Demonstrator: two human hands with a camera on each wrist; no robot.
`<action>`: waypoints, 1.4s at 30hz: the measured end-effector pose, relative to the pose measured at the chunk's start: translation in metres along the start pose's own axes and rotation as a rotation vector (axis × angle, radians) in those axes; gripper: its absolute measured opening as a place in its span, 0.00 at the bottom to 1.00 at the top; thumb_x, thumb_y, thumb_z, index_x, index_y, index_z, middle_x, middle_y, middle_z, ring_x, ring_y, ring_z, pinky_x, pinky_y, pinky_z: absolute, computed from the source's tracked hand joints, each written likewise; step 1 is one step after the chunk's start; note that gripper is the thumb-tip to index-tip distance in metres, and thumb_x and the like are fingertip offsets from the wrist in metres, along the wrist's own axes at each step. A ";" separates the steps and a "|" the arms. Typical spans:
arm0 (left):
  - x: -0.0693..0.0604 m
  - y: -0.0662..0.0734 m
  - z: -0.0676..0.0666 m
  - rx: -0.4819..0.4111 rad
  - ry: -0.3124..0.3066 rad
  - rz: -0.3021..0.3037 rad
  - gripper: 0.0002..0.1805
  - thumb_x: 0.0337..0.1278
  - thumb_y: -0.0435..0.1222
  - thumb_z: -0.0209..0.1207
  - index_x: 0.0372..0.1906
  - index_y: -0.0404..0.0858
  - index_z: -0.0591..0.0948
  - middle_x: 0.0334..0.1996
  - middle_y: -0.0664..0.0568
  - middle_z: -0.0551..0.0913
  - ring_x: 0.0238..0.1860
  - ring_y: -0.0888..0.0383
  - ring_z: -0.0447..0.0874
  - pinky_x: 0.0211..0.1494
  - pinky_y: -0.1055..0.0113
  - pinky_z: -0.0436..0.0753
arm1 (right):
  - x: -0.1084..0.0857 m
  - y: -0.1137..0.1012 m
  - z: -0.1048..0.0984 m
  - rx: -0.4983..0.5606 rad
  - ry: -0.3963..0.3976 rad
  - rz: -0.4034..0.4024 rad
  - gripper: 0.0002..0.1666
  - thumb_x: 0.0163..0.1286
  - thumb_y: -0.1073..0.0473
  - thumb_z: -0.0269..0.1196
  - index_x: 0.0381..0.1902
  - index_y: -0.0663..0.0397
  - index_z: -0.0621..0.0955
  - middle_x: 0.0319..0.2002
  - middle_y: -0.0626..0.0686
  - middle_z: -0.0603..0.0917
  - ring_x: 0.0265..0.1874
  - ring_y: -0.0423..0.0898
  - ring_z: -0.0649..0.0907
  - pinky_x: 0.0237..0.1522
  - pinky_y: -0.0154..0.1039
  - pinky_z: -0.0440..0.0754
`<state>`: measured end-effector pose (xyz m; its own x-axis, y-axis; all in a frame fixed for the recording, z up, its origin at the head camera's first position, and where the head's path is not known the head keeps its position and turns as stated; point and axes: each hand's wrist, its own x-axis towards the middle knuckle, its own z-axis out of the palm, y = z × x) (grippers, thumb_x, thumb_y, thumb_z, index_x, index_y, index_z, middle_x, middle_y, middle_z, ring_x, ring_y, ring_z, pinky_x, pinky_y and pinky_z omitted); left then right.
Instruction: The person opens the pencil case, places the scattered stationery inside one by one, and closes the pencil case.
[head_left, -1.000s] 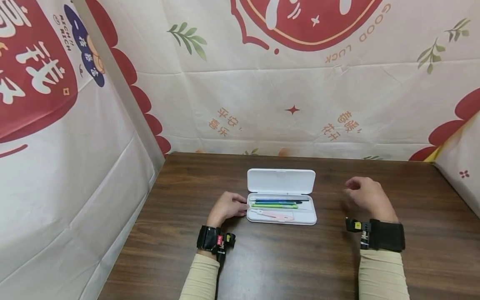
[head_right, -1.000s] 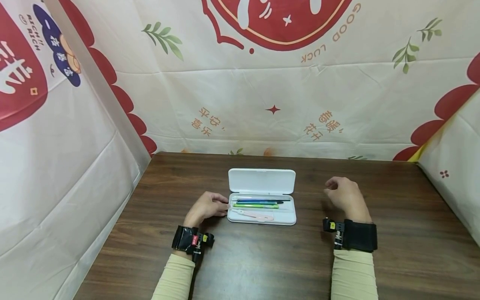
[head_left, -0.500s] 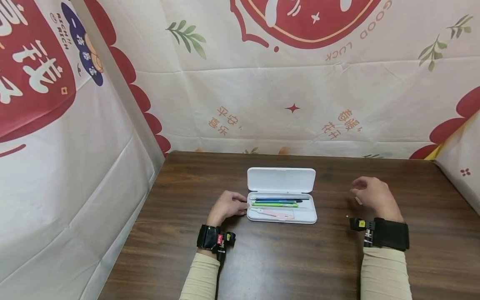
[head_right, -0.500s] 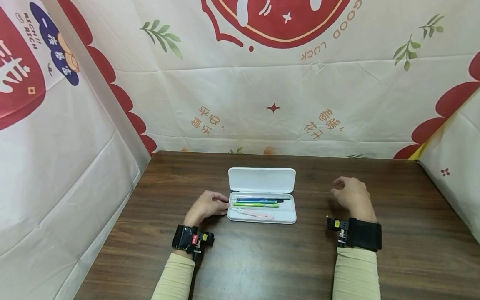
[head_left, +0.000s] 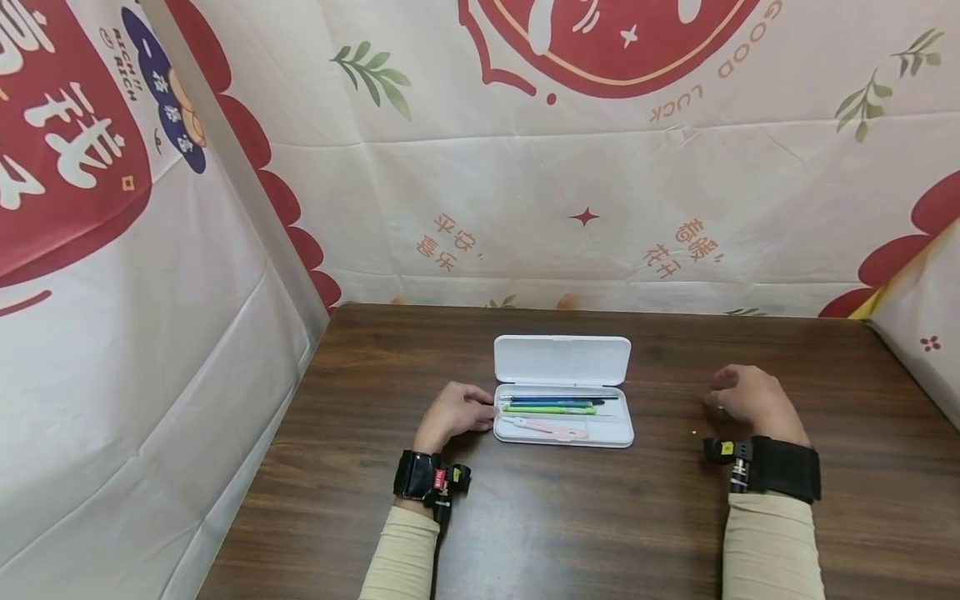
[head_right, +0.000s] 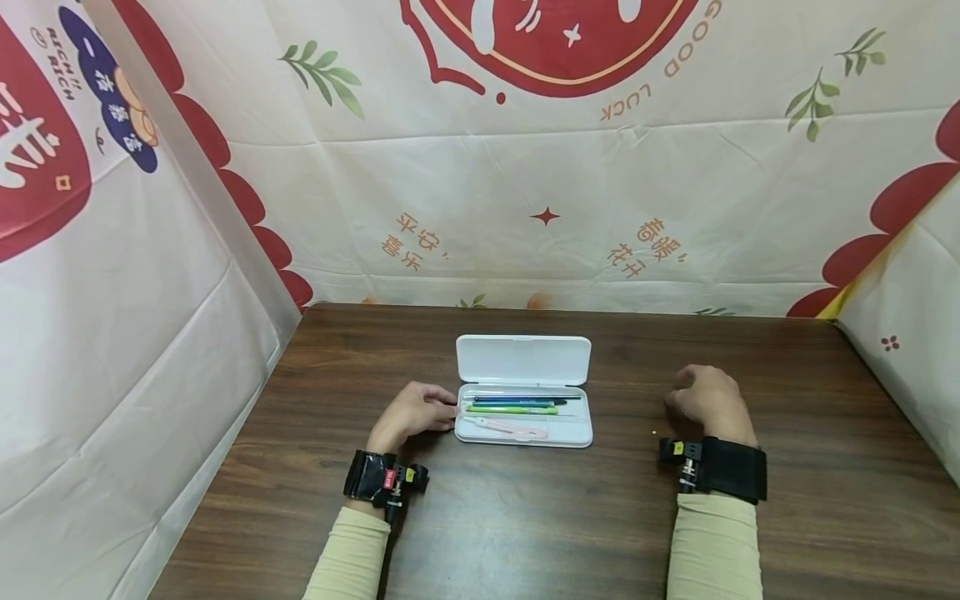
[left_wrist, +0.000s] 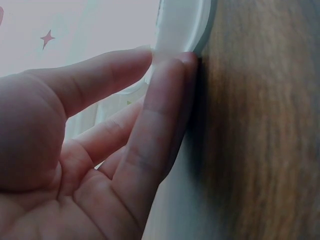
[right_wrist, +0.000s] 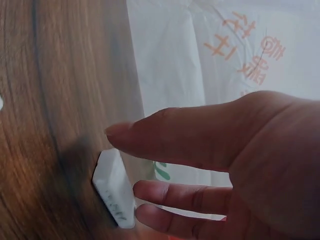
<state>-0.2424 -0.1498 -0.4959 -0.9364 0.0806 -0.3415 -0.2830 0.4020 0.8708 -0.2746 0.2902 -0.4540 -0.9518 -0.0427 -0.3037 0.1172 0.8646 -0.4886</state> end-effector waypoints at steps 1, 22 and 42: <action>0.000 0.000 0.000 -0.001 0.000 -0.001 0.11 0.60 0.33 0.66 0.47 0.34 0.86 0.37 0.46 0.86 0.32 0.58 0.87 0.37 0.66 0.87 | 0.001 0.001 0.000 0.003 -0.002 0.004 0.30 0.68 0.59 0.62 0.60 0.76 0.69 0.56 0.80 0.71 0.48 0.72 0.76 0.43 0.64 0.78; -0.001 -0.002 0.000 0.021 -0.002 -0.002 0.11 0.60 0.35 0.66 0.46 0.35 0.86 0.37 0.47 0.86 0.32 0.58 0.87 0.38 0.66 0.86 | 0.006 0.001 0.006 -0.021 0.033 0.035 0.23 0.69 0.59 0.60 0.52 0.75 0.74 0.48 0.76 0.75 0.43 0.68 0.75 0.40 0.60 0.77; 0.000 -0.001 0.000 0.010 -0.010 0.003 0.11 0.61 0.35 0.66 0.46 0.35 0.86 0.37 0.48 0.86 0.32 0.58 0.87 0.38 0.66 0.86 | -0.003 -0.035 0.003 -0.074 0.015 -0.114 0.28 0.70 0.50 0.61 0.54 0.71 0.76 0.53 0.75 0.77 0.47 0.68 0.78 0.42 0.60 0.79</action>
<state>-0.2423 -0.1503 -0.4967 -0.9352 0.0906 -0.3422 -0.2779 0.4108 0.8683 -0.2747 0.2587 -0.4379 -0.9619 -0.1360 -0.2371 -0.0131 0.8893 -0.4572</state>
